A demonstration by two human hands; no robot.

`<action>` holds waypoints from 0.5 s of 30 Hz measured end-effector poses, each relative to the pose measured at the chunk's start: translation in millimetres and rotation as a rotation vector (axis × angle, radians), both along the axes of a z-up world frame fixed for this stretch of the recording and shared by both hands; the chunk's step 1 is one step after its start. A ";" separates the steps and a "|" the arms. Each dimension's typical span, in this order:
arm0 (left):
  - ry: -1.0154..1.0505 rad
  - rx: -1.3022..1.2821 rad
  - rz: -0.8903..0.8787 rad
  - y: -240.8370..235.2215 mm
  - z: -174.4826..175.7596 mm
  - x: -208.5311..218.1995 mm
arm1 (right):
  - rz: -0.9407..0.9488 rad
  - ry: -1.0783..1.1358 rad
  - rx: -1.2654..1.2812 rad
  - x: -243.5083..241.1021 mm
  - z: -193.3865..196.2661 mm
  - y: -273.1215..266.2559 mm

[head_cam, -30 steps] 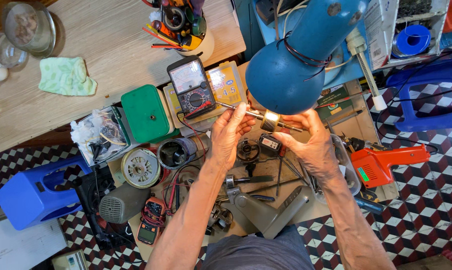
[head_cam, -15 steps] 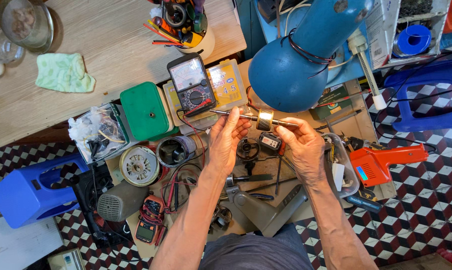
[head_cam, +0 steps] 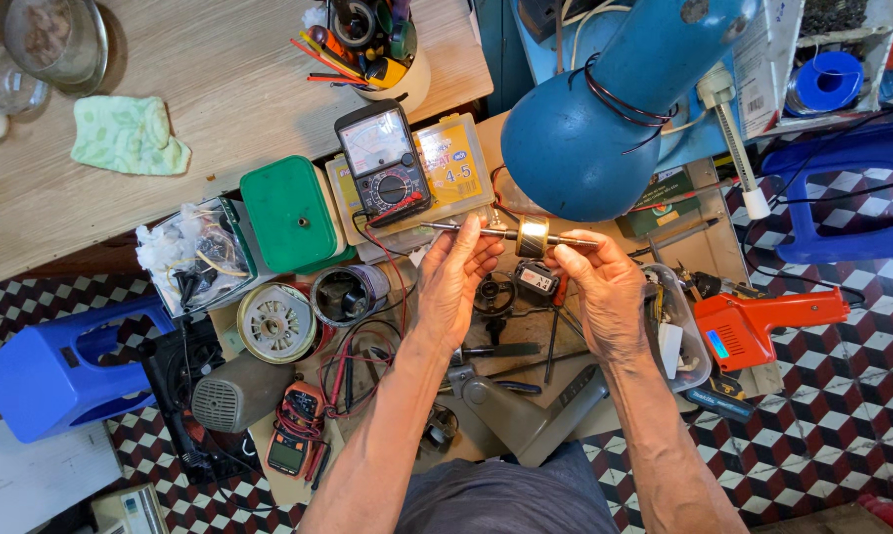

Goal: The person cleans and assembles small electrical components on a workbench. They use a screwdriver to adjust parts, a flashlight to inspect details, and a cloth to wipe surfaces. The person handles a cylindrical motor component and a circular fan housing, moving them between positions on the table.

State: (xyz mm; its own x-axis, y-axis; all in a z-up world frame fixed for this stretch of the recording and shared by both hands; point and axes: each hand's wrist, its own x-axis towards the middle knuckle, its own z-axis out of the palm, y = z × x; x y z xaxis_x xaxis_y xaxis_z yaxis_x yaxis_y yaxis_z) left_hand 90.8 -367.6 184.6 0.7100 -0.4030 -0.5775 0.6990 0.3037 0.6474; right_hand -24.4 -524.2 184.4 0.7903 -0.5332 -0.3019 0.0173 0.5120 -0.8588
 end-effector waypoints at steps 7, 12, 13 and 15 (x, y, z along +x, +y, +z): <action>-0.023 -0.011 -0.015 -2.7 6.5 -1.9 | -0.005 0.027 0.069 -2.0 -5.4 -4.1; -0.083 -0.009 -0.057 -0.6 15.1 -3.9 | -0.010 -0.013 0.145 -4.6 -13.0 -5.2; -0.098 -0.013 -0.064 0.0 16.8 -4.1 | -0.010 -0.016 0.155 -4.6 -14.2 -4.9; -0.119 0.005 -0.081 0.0 19.0 -4.0 | -0.015 -0.017 0.170 -5.4 -16.2 -4.7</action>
State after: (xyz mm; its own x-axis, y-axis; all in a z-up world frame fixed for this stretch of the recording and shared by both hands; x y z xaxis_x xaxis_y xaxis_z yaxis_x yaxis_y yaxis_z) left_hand 86.9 -367.6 203.6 0.7390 -0.4589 -0.4932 0.6390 0.2456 0.7289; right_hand -29.8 -528.9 168.2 0.7884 -0.4871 -0.3757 0.0393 0.6494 -0.7594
